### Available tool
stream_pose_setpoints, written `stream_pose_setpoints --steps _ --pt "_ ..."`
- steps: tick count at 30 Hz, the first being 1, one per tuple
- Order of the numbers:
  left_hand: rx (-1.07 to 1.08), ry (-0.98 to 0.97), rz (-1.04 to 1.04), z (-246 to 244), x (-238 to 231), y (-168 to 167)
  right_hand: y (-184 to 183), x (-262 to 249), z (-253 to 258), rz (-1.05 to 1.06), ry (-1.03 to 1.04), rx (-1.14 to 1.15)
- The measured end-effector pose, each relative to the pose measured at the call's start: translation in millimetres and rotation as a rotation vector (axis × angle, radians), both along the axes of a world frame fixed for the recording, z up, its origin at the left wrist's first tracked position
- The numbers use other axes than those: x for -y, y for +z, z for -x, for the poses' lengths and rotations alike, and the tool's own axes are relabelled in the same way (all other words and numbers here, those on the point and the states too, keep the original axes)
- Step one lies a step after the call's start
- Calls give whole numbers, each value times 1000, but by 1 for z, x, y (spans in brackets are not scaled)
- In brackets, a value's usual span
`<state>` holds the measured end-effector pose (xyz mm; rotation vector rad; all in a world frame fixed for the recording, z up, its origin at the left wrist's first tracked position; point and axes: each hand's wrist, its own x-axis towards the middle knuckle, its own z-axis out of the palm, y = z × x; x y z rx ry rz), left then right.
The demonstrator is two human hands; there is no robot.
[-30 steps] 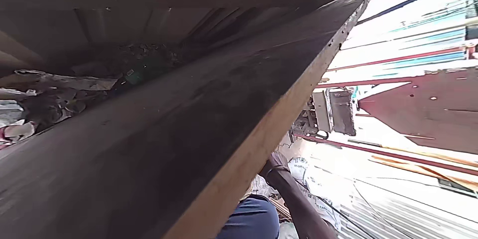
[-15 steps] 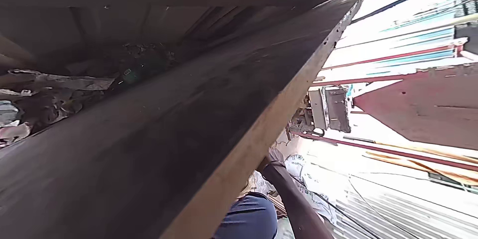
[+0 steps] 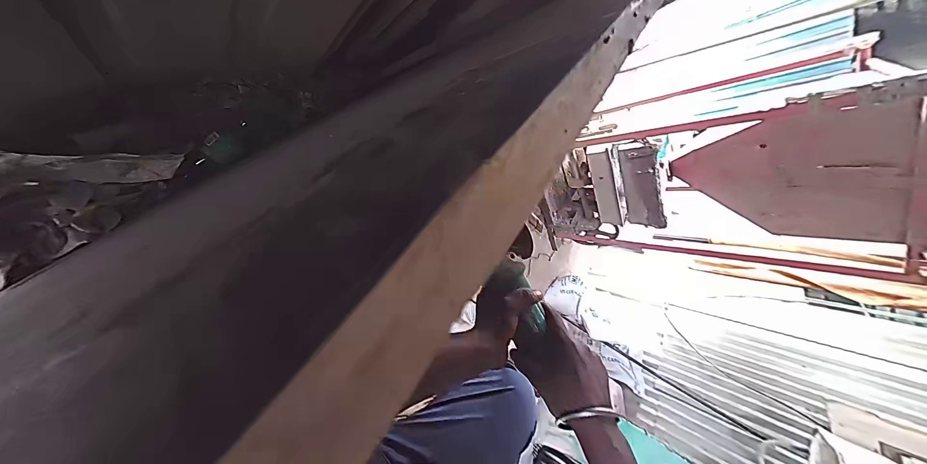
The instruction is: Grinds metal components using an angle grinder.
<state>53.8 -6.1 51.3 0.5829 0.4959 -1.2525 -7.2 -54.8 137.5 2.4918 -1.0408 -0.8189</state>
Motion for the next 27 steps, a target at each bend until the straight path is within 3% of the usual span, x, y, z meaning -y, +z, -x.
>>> stream_pose_setpoints --steps 5,15,23,27 --pt "22 27 56 38 6 -21 -1 -4 36 -53 -38 82" --pt "58 96 -80 51 7 -42 -23 31 41 -440 -305 75" --pt "-73 125 -168 38 11 -53 -35 38 6 -402 -215 -161" --pt "-116 147 -184 37 15 -60 -47 47 7 -434 -183 -161"
